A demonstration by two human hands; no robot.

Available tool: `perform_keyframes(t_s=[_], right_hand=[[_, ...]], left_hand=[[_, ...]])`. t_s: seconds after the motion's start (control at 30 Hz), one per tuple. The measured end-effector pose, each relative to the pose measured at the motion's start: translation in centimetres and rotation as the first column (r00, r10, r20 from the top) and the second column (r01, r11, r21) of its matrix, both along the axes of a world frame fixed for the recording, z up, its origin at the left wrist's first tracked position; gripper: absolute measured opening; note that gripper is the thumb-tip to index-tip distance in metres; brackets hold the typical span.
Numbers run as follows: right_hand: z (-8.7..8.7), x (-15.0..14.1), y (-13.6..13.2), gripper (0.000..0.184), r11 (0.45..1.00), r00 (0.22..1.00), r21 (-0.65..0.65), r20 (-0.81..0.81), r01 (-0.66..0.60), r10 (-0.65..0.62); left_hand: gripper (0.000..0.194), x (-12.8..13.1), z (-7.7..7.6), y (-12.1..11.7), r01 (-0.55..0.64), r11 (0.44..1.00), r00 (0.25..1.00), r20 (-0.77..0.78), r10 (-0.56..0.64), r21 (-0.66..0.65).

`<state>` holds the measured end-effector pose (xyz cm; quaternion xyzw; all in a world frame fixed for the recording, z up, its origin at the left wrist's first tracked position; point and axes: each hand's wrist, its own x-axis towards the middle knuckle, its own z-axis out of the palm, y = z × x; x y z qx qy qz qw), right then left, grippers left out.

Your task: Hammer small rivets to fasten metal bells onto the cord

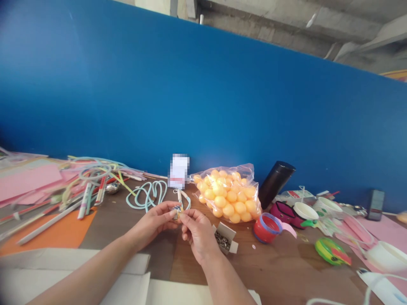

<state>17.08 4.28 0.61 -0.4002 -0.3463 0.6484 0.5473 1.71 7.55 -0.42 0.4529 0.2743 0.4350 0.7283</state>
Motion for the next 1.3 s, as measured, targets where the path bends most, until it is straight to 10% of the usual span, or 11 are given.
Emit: perform_keyframes(t_s=[1.3], right_hand=[[0.1, 0.1, -0.1, 0.02, 0.999, 0.999, 0.036, 0.043, -0.036, 0.034]], left_hand=[[0.037, -0.2, 1.3, -0.4, -0.077, 0.992, 0.986, -0.142, 0.09, 0.098]])
